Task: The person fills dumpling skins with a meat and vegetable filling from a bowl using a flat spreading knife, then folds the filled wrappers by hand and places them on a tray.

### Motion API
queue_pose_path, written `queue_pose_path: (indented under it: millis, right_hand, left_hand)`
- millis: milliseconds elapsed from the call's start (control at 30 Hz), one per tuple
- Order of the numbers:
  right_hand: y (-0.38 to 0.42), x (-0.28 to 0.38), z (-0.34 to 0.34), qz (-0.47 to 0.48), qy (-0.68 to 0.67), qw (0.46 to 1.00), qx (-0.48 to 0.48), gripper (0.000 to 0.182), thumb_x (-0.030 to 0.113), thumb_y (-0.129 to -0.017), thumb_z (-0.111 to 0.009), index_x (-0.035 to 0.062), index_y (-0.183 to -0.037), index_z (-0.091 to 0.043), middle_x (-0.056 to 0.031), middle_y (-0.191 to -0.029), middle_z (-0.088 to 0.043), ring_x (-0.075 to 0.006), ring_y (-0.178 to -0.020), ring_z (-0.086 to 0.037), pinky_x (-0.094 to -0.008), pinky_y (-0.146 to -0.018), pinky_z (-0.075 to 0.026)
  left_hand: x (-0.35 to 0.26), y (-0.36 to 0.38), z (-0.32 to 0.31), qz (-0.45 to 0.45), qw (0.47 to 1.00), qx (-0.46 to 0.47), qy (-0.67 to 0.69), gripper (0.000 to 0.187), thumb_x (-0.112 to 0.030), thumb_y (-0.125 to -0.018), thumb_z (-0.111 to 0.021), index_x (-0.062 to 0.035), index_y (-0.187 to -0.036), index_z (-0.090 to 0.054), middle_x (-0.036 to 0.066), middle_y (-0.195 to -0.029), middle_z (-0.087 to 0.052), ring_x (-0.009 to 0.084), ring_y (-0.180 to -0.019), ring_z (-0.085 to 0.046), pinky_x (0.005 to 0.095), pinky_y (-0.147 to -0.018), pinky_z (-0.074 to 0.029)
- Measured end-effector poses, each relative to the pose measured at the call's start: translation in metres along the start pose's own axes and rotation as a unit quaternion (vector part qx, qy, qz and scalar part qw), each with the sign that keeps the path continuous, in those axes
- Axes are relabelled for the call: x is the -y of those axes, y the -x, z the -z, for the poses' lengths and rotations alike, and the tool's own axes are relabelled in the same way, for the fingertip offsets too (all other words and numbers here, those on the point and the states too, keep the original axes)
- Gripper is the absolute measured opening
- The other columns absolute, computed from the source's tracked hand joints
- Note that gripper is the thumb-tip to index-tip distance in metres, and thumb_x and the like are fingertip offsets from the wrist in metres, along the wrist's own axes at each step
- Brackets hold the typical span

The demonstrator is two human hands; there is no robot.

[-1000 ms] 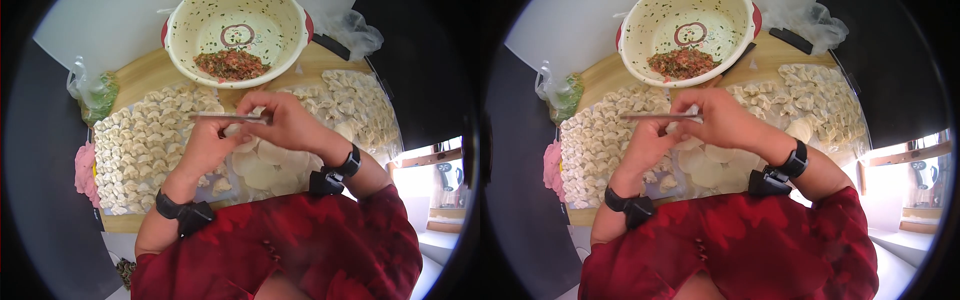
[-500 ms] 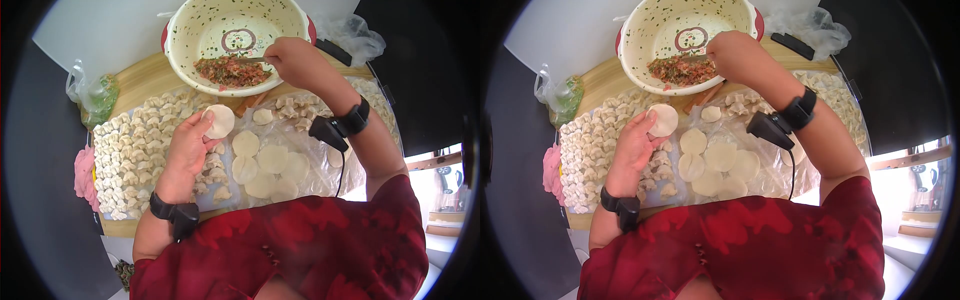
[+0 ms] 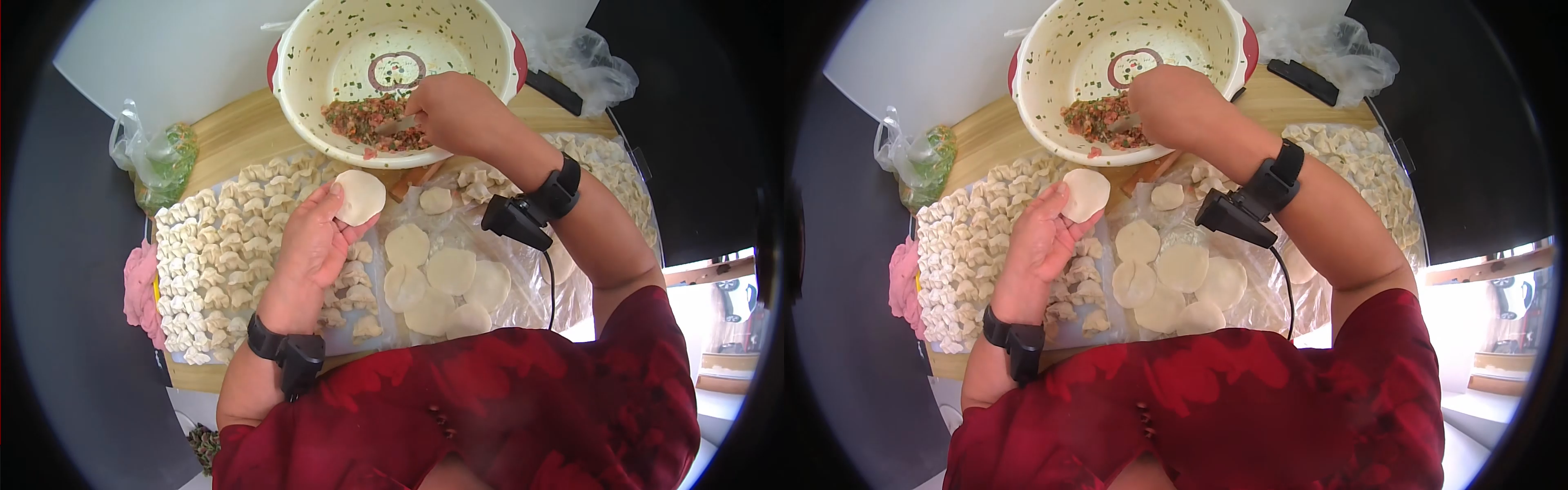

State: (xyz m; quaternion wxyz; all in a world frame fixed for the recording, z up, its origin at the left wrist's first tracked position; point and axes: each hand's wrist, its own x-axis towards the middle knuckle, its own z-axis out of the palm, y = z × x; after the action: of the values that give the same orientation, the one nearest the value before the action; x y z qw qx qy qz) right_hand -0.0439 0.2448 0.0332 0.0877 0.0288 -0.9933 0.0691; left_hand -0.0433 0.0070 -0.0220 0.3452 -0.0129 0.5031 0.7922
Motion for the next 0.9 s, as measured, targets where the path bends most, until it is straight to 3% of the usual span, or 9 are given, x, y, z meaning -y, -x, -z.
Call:
queue_pose_path:
  millis: [200,333,700,833,900]
  right_hand:
    - [-0.002,0.002,-0.004,-0.008,0.028,0.998,0.06,0.019,0.004,-0.073,-0.06,0.0054,-0.087,-0.073,-0.017,-0.075,-0.066,-0.0359,-0.076,-0.064,-0.0431,-0.069,-0.051]
    - [0.002,0.001,-0.007,0.008,-0.002,0.999,0.044,0.017,0.005,-0.073,-0.061,0.0045,-0.086,-0.073,-0.0163,-0.074,-0.066,-0.036,-0.075,-0.064,-0.0429,-0.069,-0.051]
    - [0.042,0.009,0.005,0.035,-0.215,0.974,-0.064,0.014,0.005,-0.08,-0.065,0.0043,-0.092,-0.072,-0.0137,-0.079,-0.064,-0.0311,-0.075,-0.062,-0.0373,-0.067,-0.048]
    - [0.062,0.022,0.003,0.036,-0.233,0.962,-0.14,0.014,0.005,-0.078,-0.062,0.0025,-0.089,-0.071,-0.0168,-0.08,-0.065,-0.0348,-0.077,-0.063,-0.041,-0.069,-0.05]
    - [0.069,0.024,-0.001,0.03,-0.228,0.962,-0.146,0.021,0.002,-0.077,-0.063,0.0053,-0.096,-0.071,-0.0131,-0.086,-0.064,-0.0333,-0.079,-0.063,-0.0398,-0.069,-0.051]
  left_hand:
    - [0.0,-0.006,-0.003,0.005,1.0,-0.009,0.029,0.035,-0.017,-0.101,-0.045,0.0054,-0.129,-0.047,0.018,-0.126,-0.058,0.0269,-0.115,-0.059,0.0443,-0.102,-0.048]
    - [-0.002,-0.01,-0.008,-0.006,0.998,-0.017,0.062,0.036,-0.013,-0.102,-0.042,0.0076,-0.131,-0.043,0.019,-0.131,-0.054,0.029,-0.119,-0.056,0.0464,-0.104,-0.047]
    - [-0.01,-0.014,-0.011,-0.009,0.994,0.009,0.104,0.038,-0.014,-0.103,-0.034,0.0072,-0.135,-0.038,0.019,-0.133,-0.053,0.0299,-0.121,-0.055,0.0472,-0.105,-0.046]
    - [-0.009,-0.015,-0.011,-0.002,0.991,0.024,0.135,0.039,-0.014,-0.104,-0.031,0.007,-0.136,-0.036,0.02,-0.133,-0.052,0.0306,-0.121,-0.054,0.0478,-0.105,-0.046]
    - [-0.009,-0.014,-0.012,-0.002,0.99,0.026,0.136,0.039,-0.014,-0.104,-0.031,0.0069,-0.136,-0.036,0.02,-0.134,-0.051,0.0307,-0.121,-0.054,0.0482,-0.105,-0.046]
